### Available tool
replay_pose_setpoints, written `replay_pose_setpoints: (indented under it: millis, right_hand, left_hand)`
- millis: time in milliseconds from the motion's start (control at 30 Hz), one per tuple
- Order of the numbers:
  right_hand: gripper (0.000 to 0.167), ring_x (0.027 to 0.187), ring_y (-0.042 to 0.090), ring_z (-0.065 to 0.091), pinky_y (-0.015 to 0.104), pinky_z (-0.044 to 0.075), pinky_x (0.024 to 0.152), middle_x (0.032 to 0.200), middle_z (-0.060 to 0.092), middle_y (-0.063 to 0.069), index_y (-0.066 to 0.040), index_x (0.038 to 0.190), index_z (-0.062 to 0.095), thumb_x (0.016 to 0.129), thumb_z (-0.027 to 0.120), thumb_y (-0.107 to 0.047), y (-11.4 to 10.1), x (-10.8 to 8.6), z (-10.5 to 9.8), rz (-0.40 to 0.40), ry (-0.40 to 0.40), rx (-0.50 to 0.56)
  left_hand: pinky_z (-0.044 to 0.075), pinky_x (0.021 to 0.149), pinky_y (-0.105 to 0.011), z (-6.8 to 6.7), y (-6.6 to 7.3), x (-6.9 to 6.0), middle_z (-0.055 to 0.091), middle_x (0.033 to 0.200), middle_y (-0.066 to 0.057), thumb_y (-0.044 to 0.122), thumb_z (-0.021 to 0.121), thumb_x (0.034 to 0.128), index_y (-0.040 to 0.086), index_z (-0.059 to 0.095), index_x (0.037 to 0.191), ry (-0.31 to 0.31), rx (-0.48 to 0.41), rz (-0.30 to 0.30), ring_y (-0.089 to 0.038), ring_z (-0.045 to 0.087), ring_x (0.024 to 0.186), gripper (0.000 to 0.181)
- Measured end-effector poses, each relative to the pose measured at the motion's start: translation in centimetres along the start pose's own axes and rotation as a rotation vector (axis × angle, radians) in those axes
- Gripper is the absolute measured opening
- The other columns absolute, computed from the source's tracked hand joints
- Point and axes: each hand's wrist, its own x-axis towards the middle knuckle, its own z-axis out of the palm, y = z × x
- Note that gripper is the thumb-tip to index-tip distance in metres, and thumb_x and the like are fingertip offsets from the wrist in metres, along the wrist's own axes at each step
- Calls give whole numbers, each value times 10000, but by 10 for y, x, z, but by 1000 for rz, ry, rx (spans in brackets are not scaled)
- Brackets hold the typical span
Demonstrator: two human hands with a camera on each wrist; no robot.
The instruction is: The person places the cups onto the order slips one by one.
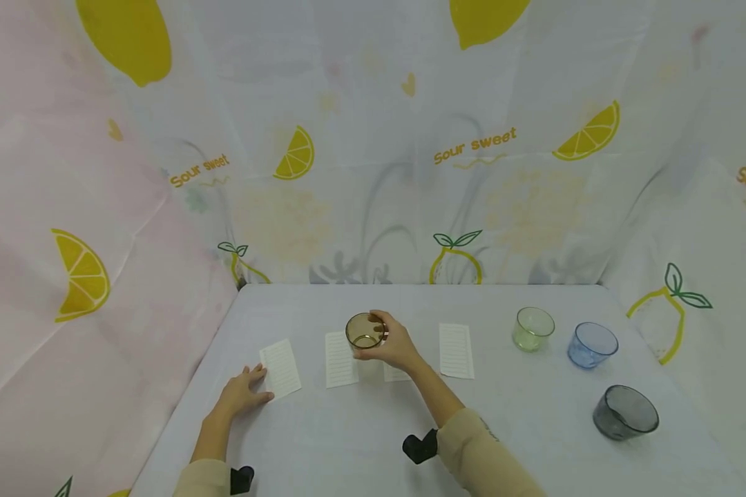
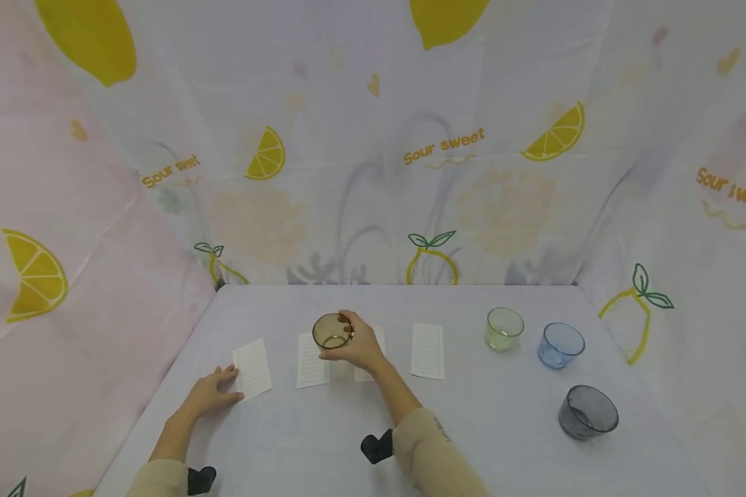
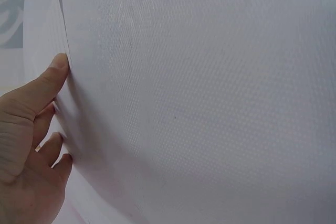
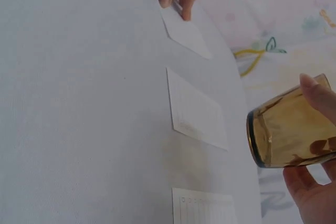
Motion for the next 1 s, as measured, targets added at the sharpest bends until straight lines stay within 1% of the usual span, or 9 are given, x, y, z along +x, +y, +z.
replay_pose_setpoints:
  millis: [133,367,600,767,900,1000]
  right_hand:
    - [832,1087,308,531,415,488,883,1295,533,164,42,1360,406,672,840,-132,-1,2,6,15,-11,-12]
    - [831,1110,324,517,439,480,910,1311,521,171,31,1366,403,682,835,-159,-2,7,21,19,-27,10]
    - [830,1116,304,512,403,490,890,1308,513,157,12,1370,407,678,837,-151,-3,10,43,48,-55,20]
    - [830,1090,303,530,378,499,877,1267,524,177,48,1349,415,663,845,-136,-5,14,60,16,-57,-9]
    - [824,1081,294,542,349,495,882,1230,544,169,47,1333,433,652,853,-150,-4,16,73,-14,-66,-49]
    - [829,1080,273,536,326,484,886,1215,545,154,38,1332,439,643,858,-155,-3,16,81,-15,-70,-84]
  left_hand:
    - [260,975,-705,0,0,-1,331,1395,-314,228,764,764,-110,479,1286,3,0,6,-599,243,1254,684]
    - [256,976,-706,0,0,-1,321,1400,-317,226,755,773,-104,473,1295,4,1,-6,-602,237,1254,678]
    - [236,992,-700,-1,2,-2,320,1411,-296,209,755,772,-106,469,1295,-2,-22,-15,-583,216,1275,674]
    - [232,997,-696,-1,3,-3,303,1419,-300,205,753,780,-107,459,1302,-4,-43,-17,-581,209,1280,676]
    - [212,1005,-695,0,3,-3,298,1426,-294,206,752,778,-101,456,1308,-4,-52,-37,-573,198,1288,681]
    - [207,1016,-685,1,2,-2,311,1424,-283,199,756,773,-102,461,1305,-4,-47,-38,-556,197,1300,679]
